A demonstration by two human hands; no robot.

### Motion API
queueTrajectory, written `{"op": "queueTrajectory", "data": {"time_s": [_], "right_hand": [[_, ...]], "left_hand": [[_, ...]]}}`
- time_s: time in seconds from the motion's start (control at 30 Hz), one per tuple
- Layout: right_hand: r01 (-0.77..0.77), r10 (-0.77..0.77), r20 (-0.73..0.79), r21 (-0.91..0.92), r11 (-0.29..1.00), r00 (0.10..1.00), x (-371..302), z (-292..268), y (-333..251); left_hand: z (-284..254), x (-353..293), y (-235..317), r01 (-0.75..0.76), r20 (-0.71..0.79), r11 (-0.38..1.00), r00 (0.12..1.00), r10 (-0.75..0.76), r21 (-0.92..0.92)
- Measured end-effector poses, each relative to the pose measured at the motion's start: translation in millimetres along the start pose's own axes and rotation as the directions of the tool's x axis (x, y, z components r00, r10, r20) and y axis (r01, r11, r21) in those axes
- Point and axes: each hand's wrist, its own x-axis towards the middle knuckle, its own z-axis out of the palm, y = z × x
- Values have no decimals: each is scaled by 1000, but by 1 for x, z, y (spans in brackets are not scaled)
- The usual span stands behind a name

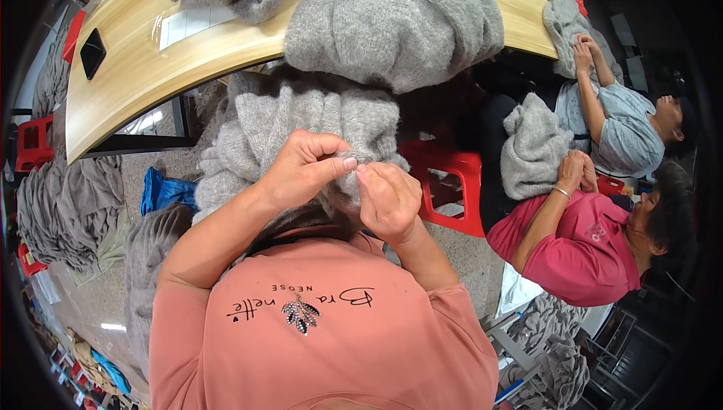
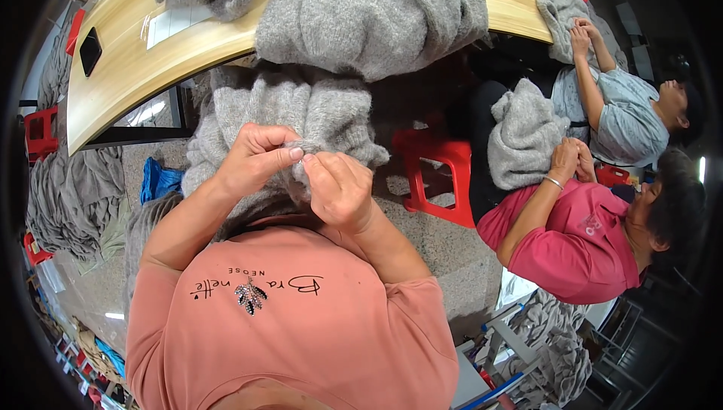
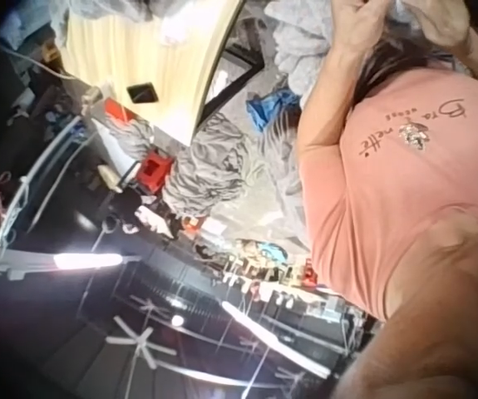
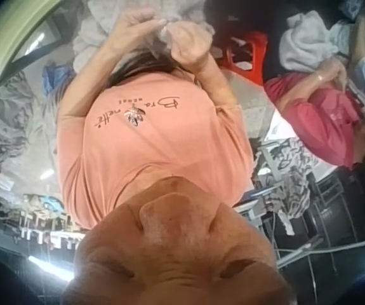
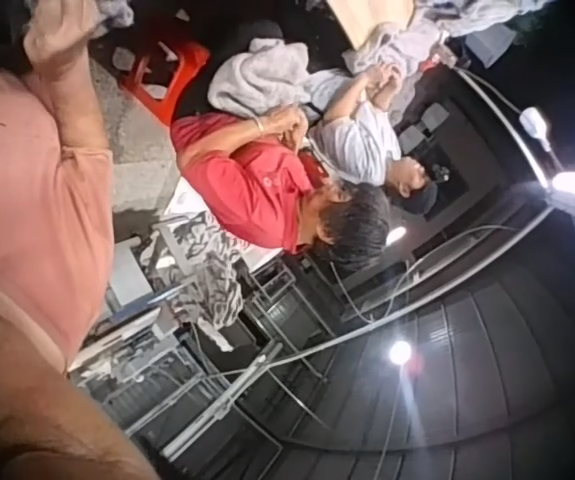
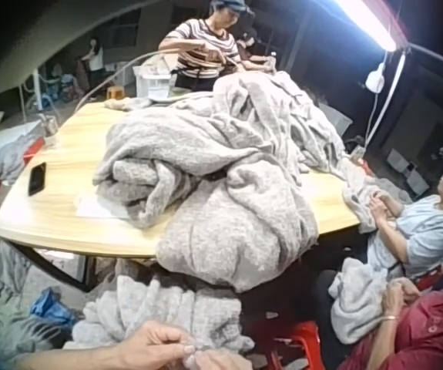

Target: Inspecting knitted garments for defects or loose threads on a factory floor.

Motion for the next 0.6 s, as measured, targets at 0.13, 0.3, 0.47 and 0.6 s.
{"op": "queueTrajectory", "data": {"time_s": [0.13,0.3,0.47,0.6], "right_hand": [[-32,32,-4,-36,999,999,0,4,0],[-516,519,9,108,849,855,-1,9,-3],[-539,880,227,841,39,418,-23,-20,22],[-263,946,241,948,-181,217,-32,-51,28]], "left_hand": [[0,-4,-5,10,-78,1000,997,-10,-6],[4,-1,-4,-53,-219,995,973,70,82],[-10,13,-13,-23,-507,999,861,40,40],[-18,18,-6,-87,-525,994,850,43,-60]]}}
